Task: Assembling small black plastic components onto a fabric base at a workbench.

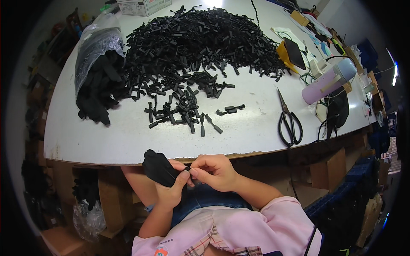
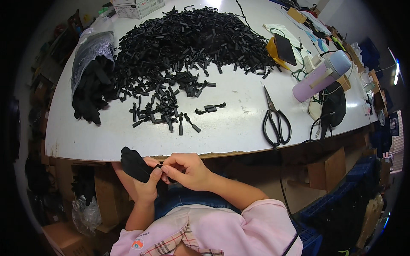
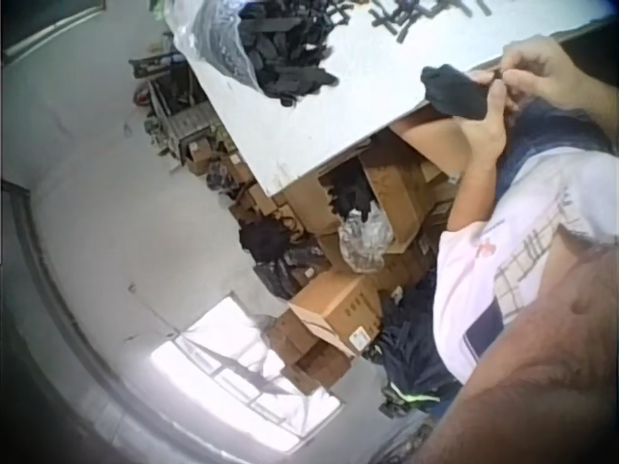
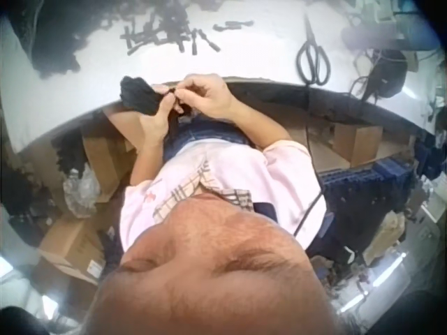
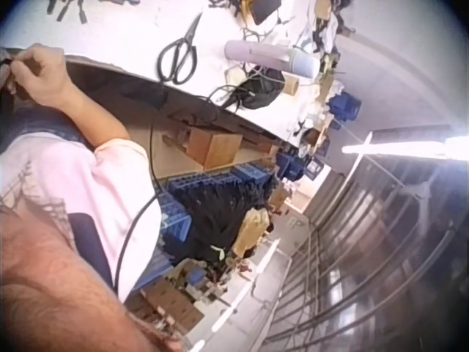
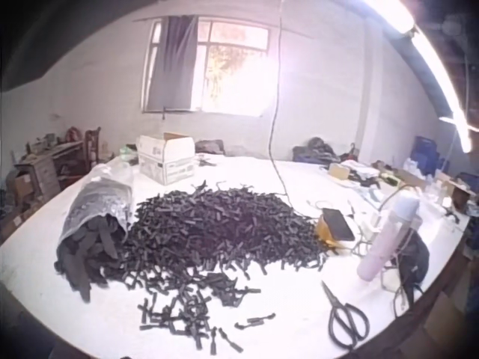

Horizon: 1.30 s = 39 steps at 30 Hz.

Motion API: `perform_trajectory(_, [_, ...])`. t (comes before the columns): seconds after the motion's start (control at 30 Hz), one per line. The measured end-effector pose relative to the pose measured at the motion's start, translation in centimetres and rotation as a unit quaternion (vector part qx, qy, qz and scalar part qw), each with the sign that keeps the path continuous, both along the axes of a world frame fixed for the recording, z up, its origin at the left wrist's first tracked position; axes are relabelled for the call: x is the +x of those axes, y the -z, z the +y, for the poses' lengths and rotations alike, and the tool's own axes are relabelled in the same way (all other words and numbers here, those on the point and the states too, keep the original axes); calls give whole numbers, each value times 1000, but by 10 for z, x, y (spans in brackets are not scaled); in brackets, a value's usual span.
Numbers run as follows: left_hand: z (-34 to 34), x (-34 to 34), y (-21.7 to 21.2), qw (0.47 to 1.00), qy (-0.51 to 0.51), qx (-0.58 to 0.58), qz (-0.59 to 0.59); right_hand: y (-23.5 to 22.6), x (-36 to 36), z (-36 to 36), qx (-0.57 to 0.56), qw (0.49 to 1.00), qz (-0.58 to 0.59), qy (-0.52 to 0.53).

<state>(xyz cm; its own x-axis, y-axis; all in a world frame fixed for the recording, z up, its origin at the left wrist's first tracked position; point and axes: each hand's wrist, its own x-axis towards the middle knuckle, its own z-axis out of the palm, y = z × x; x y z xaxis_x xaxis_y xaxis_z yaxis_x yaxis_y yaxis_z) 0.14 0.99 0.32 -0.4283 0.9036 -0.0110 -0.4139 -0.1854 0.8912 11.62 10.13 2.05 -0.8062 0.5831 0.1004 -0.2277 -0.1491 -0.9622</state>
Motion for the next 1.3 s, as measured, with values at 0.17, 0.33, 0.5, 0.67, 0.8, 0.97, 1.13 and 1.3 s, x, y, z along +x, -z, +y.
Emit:
perform_trajectory(0.17, [-5, 3, 10, 905, -74, 65, 415, 10, 3, 5, -170, 984, -29, -54])
perform_trajectory(0.33, [4, 11, 3, 1000, -13, -19, -2, 3, -2, 36, 350, 921, -115, 130])
perform_trajectory(0.5, [8, 4, -4, 993, 29, -85, -83, 10, -9, 95, 509, 707, -423, 251])
perform_trajectory(0.67, [9, 4, -2, 992, -10, -119, -27, 1, -3, 81, 431, 789, -351, 261])
perform_trajectory(0.8, [9, 7, -3, 994, -43, -97, 19, -12, 4, 35, 14, 989, -119, 88])
perform_trajectory(0.97, [15, 9, -5, 983, -75, -16, 164, -6, 4, 17, 124, 988, -47, 75])
perform_trajectory(1.13, [12, 5, -5, 984, -59, -30, 164, -8, 4, 19, 293, 948, -51, 114])
perform_trajectory(1.3, [9, 1, -4, 981, -33, -38, 186, -6, 2, 24, 348, 932, -15, 101])
